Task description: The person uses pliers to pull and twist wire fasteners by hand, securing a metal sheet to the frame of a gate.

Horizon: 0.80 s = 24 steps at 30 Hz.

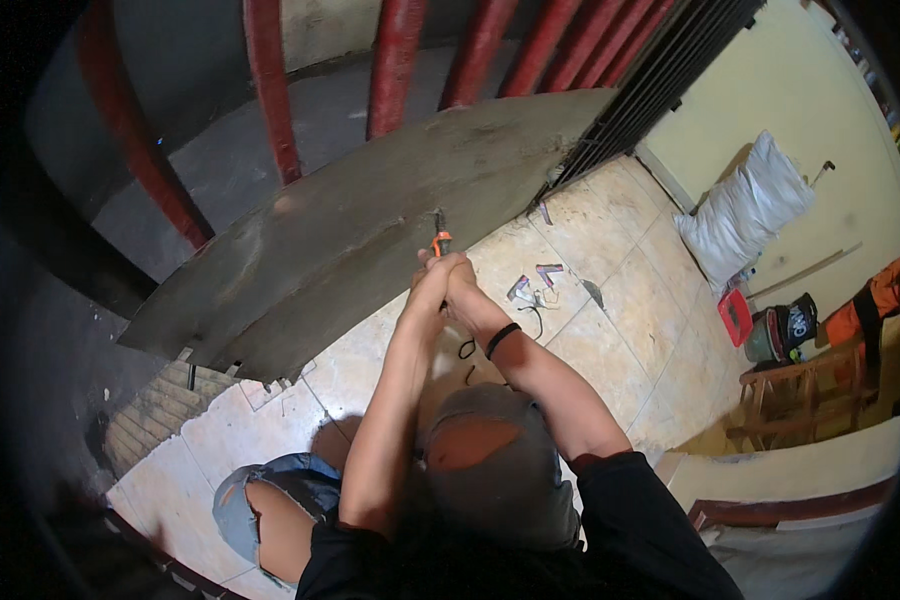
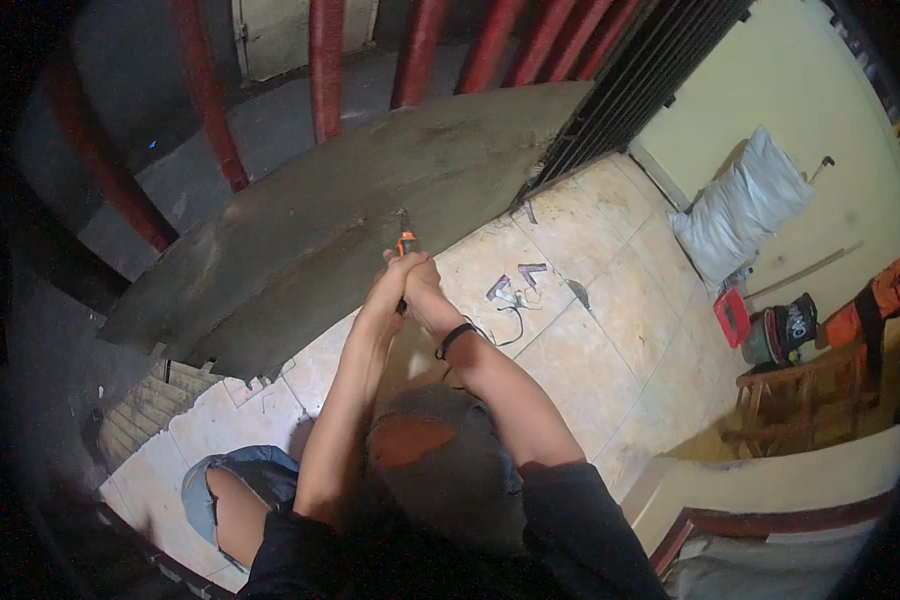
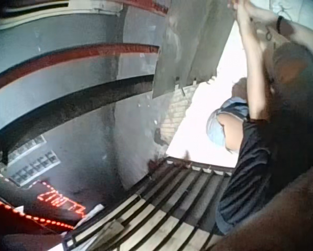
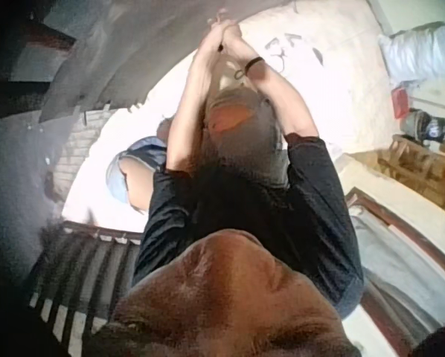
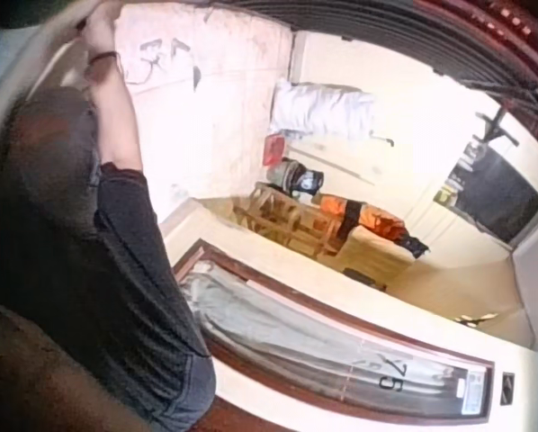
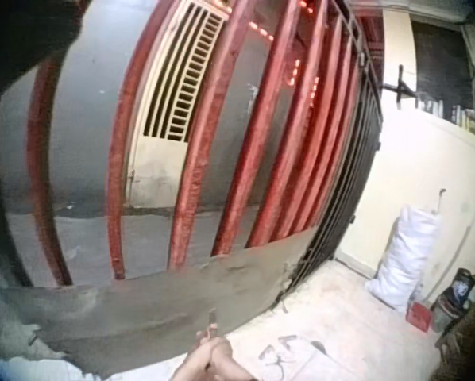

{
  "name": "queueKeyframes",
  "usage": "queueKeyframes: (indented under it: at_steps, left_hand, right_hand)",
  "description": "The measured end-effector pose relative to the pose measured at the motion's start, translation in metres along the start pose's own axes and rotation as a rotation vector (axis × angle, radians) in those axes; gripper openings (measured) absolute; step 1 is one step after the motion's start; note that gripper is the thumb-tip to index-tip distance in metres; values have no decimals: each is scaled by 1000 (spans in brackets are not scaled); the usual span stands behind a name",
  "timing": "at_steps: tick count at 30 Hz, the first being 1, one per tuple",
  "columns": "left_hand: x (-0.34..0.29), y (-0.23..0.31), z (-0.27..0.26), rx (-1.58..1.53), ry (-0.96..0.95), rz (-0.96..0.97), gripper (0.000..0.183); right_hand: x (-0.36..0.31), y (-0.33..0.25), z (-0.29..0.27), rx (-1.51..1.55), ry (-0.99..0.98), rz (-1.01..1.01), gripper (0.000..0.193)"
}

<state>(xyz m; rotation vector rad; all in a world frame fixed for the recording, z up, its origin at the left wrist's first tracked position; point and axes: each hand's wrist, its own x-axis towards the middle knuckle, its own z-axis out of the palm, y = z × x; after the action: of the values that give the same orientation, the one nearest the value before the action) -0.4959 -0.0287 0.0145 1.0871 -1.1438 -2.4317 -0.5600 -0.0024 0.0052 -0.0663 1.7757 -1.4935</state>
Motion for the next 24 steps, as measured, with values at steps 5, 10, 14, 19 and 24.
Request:
queueKeyframes:
  at_steps: [5, 10, 14, 19, 24]
  left_hand:
    - [4, -16, 15, -121, -112, -27, 45]
    - [-4, -9, 6, -131, -149, -15, 40]
    - [-20, -5, 13, 33, -186, -7, 72]
    - [-3, -4, -26, 186, 28, -26, 115]
    - [-9, 10, -20, 524, -20, 162, 74]
  right_hand:
    - [43, 41, -34, -85, 84, -120, 25]
    - [17, 28, -22, -253, 171, -206, 48]
    - [-1, 14, -31, -355, 191, -172, 40]
    - [-10, 37, -75, -281, -168, -41, 47]
    - [-25, 131, -162, -50, -291, 85, 34]
